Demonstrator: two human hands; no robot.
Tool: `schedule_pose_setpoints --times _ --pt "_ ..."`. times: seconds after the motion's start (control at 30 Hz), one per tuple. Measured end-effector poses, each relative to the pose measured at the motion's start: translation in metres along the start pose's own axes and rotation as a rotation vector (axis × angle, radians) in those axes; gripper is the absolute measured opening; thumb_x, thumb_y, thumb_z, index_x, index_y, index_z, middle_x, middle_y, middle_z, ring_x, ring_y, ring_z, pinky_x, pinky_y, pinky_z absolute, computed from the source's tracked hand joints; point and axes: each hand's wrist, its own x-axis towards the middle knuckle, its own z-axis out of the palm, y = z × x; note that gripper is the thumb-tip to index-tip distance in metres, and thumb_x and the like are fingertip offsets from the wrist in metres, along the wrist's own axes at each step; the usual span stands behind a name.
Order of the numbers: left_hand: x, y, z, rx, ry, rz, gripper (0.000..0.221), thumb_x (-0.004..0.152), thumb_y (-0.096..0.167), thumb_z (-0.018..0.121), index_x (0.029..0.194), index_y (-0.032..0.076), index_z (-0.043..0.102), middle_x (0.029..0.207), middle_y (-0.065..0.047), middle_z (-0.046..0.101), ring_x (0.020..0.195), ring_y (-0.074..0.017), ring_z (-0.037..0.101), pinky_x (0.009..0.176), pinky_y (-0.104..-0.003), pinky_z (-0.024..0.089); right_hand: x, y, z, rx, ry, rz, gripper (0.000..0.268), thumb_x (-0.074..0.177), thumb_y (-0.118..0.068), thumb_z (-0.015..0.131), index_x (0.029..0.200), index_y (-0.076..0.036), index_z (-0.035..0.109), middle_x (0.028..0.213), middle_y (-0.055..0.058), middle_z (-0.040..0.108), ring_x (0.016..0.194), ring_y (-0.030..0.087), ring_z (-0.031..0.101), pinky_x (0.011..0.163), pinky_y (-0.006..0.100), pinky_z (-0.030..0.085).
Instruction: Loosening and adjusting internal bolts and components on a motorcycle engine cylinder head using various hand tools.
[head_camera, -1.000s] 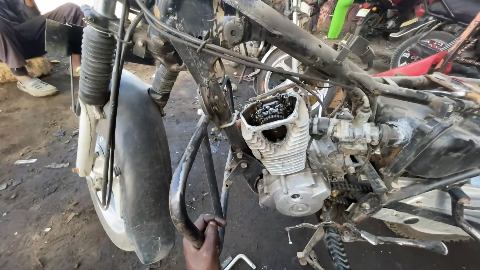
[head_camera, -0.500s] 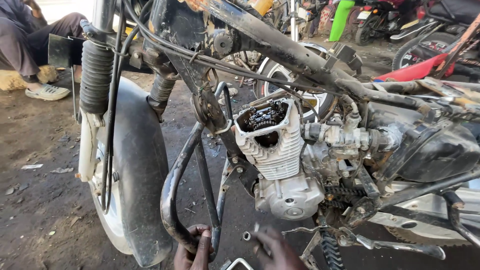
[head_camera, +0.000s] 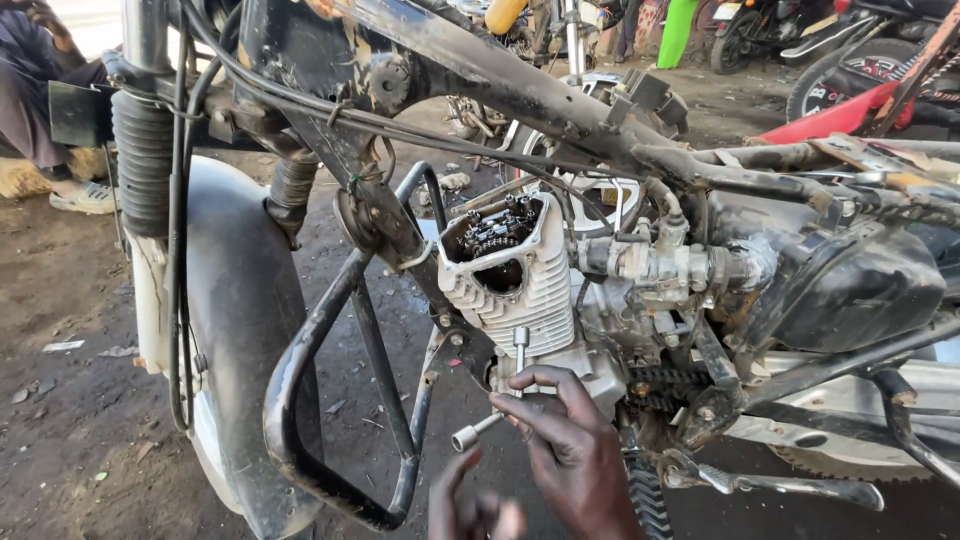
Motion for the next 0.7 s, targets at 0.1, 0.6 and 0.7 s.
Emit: schedule_pose_setpoints --times 0.1,0.6,0.7 --pt "0.0 0.09 0.059 0.162 -0.183 0.111 0.038 0.086 0.021 0.075 0.123 0.014 0.066 0.044 -0.01 0.052 0.032 -0.0164 0.043 0.033 -0.03 0.032 0.019 0.006 0.003 0.066 0.052 -0.074 0.038 0.093 -0.007 0.067 0.13 -0.017 0.071 0.121 0.008 0.067 0.115 0.023 0.07 0.096 0.032 0.059" --pt "0.068 0.119 0.087 0.087 -0.226 0.31 0.03 0.102 0.034 0.06 0.083 0.011 0.055 0.056 -0.004 0.053 0.049 -0.0141 0.05 0.047 -0.029 0.042 0.061 0.038 0.033 -0.327 0.257 -0.033 0.028 0.084 -0.034 0.083 0.102 -0.014 0.074 0.103 0.0 0.077 0.086 0.013 0.073 0.066 0.025 0.059" --pt "0.071 0.117 0.084 0.061 -0.227 0.288 0.029 0.101 0.035 0.06 0.086 0.01 0.063 0.058 -0.004 0.059 0.051 -0.0134 0.055 0.046 -0.029 0.043 0.063 0.039 0.028 -0.377 0.139 0.079 0.036 0.095 -0.046 0.067 0.102 -0.012 0.078 0.046 -0.007 0.057 0.031 0.004 0.037 0.027 0.023 0.026"
